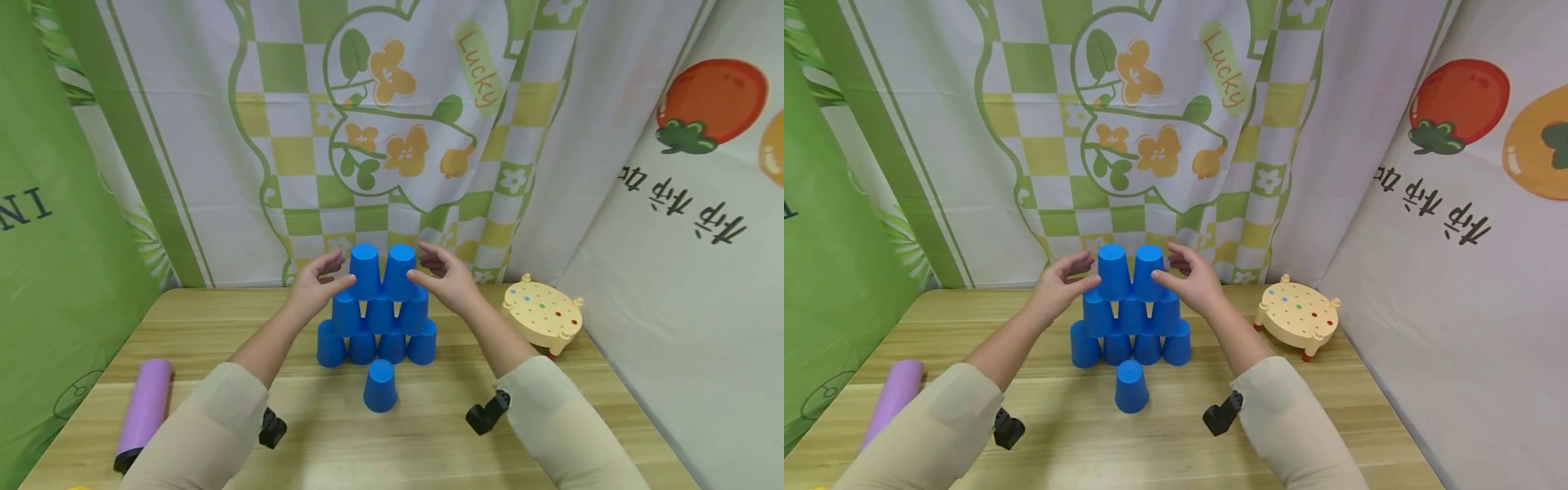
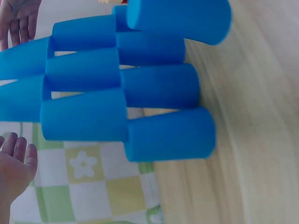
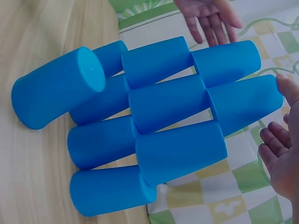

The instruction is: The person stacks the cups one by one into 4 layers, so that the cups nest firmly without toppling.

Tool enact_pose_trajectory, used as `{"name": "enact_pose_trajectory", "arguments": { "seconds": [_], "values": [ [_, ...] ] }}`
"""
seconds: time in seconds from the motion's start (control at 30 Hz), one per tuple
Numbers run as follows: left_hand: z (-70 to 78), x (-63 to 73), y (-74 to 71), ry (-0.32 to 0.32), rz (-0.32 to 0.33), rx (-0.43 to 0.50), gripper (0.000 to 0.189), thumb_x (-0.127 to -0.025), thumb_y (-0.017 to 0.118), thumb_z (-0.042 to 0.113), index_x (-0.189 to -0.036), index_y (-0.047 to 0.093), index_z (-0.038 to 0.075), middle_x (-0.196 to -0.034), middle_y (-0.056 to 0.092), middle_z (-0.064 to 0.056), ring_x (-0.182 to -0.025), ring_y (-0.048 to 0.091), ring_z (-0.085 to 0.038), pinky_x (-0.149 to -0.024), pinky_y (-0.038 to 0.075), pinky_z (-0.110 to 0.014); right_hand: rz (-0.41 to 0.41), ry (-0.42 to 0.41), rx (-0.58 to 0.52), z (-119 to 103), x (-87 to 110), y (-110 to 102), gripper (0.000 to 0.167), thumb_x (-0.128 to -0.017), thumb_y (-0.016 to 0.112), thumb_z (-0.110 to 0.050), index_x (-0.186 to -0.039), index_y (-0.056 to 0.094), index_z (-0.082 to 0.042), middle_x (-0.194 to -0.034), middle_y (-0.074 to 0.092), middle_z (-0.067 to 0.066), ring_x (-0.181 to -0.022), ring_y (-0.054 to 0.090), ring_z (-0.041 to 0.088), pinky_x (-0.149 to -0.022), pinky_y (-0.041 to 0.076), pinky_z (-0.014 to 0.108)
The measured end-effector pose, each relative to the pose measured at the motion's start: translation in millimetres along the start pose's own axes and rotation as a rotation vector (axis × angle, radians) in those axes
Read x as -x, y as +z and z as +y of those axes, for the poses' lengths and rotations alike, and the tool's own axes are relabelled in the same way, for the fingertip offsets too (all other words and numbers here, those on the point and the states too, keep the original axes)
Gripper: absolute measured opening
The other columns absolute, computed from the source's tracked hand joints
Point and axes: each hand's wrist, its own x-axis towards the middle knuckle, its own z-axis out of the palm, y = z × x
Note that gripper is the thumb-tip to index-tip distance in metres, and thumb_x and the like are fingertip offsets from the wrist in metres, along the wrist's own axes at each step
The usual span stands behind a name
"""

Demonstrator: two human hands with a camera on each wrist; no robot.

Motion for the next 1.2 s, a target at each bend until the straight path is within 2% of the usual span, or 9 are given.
{"name": "enact_pose_trajectory", "arguments": {
  "seconds": [0.3,0.57,0.8,1.0,1.2],
  "values": [
    [-39.3,25.4,-15.8,-0.091,0.023,-0.014,0.064,-0.093,0.069,0.022,-0.146,0.041,0.001,-0.148,0.047,-0.020,-0.138,0.044,-0.035,-0.113,0.039,-0.049,0.028,-0.014,-0.065,15.2,23.5,2.7,0.063,-0.091,0.071,-0.025,-0.145,0.044,-0.008,-0.137,0.053,0.018,-0.131,0.051,0.034,-0.113,0.040,0.046],
    [-73.0,38.3,-14.5,-0.128,0.032,-0.030,0.063,-0.092,0.069,0.023,-0.144,0.044,-0.001,-0.146,0.049,-0.021,-0.137,0.045,-0.037,-0.112,0.040,-0.049,0.048,-0.051,-0.136,26.4,47.9,17.6,0.058,-0.090,0.071,-0.015,-0.141,0.047,-0.003,-0.135,0.055,0.022,-0.128,0.053,0.035,-0.111,0.042,0.047],
    [-92.0,43.5,-8.6,-0.159,0.021,-0.012,0.061,-0.093,0.068,0.019,-0.144,0.043,-0.003,-0.147,0.047,-0.023,-0.138,0.043,-0.039,-0.112,0.039,-0.051,-0.028,-0.057,-0.166,39.4,66.1,41.3,0.056,-0.090,0.070,-0.011,-0.141,0.048,-0.003,-0.136,0.054,0.025,-0.128,0.052,0.035,-0.111,0.041,0.052],
    [-103.3,45.6,-7.0,-0.198,0.005,-0.031,0.060,-0.094,0.067,0.022,-0.143,0.044,-0.003,-0.148,0.046,-0.023,-0.138,0.043,-0.039,-0.113,0.038,-0.051,-0.109,0.017,-0.159,54.6,76.7,59.0,0.058,-0.090,0.072,-0.022,-0.140,0.049,-0.006,-0.138,0.054,0.021,-0.129,0.052,0.033,-0.111,0.039,0.056],
    [-111.0,44.9,-3.9,-0.197,-0.007,-0.036,0.057,-0.094,0.066,0.017,-0.142,0.044,-0.006,-0.146,0.046,-0.027,-0.136,0.044,-0.042,-0.112,0.038,-0.054,-0.191,0.072,-0.136,70.0,86.6,75.3,0.060,-0.089,0.073,-0.027,-0.141,0.049,-0.006,-0.141,0.053,0.020,-0.133,0.049,0.036,-0.112,0.038,0.056]
  ]
}}
